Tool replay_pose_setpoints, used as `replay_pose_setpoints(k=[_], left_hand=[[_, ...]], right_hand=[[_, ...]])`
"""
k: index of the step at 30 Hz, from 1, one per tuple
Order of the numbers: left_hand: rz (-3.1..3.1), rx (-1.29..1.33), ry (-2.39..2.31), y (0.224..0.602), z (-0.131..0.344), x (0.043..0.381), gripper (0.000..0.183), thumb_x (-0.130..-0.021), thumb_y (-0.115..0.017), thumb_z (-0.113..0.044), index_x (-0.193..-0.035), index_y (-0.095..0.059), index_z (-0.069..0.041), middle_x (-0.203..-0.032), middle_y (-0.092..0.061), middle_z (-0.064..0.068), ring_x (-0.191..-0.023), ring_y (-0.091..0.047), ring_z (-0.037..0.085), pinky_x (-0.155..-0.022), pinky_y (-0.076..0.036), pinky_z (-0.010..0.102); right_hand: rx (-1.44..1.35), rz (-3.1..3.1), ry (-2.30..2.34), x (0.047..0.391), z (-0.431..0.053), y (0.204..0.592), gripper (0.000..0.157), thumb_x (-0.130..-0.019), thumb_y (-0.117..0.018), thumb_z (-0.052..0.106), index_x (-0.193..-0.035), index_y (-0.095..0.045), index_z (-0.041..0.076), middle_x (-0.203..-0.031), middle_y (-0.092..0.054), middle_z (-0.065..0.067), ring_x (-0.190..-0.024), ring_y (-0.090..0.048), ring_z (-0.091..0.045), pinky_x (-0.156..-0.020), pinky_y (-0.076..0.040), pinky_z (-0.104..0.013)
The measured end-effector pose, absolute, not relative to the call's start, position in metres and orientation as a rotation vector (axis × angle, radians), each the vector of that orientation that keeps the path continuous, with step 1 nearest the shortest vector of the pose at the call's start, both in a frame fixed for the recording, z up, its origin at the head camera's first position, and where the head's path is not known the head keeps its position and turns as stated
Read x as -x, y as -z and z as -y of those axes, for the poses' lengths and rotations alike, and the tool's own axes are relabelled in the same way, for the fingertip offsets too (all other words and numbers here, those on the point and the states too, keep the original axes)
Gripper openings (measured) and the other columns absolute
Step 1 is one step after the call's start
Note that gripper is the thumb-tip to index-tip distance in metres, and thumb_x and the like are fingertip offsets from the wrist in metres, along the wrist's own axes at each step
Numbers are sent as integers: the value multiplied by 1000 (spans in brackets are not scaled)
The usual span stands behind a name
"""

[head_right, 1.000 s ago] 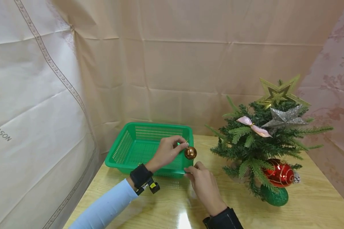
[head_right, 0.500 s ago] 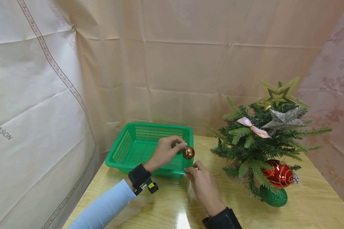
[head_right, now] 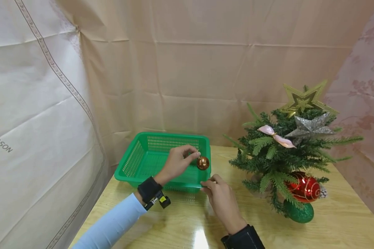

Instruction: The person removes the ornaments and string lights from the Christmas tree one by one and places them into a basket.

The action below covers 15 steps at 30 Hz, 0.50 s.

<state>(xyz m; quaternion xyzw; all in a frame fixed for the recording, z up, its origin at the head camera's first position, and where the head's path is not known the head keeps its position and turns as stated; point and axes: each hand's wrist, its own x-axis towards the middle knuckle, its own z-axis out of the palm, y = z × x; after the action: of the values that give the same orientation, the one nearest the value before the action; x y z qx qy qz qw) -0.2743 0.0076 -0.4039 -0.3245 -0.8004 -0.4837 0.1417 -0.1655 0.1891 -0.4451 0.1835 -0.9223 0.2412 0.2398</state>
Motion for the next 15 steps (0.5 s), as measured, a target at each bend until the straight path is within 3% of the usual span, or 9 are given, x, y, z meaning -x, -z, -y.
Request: replay_pose_setpoints(k=[15], left_hand=[[2326, 928, 1382, 407, 0, 275, 14, -103, -67, -25, -104, -76, -13, -87, -70, -2, -52, -38, 10, -56, -35, 24]], right_hand=[[-500, 2505, -651, 165, -188, 446, 16, -82, -87, 6, -96, -82, 14, -88, -57, 7, -66, -58, -5, -57, -48, -19]])
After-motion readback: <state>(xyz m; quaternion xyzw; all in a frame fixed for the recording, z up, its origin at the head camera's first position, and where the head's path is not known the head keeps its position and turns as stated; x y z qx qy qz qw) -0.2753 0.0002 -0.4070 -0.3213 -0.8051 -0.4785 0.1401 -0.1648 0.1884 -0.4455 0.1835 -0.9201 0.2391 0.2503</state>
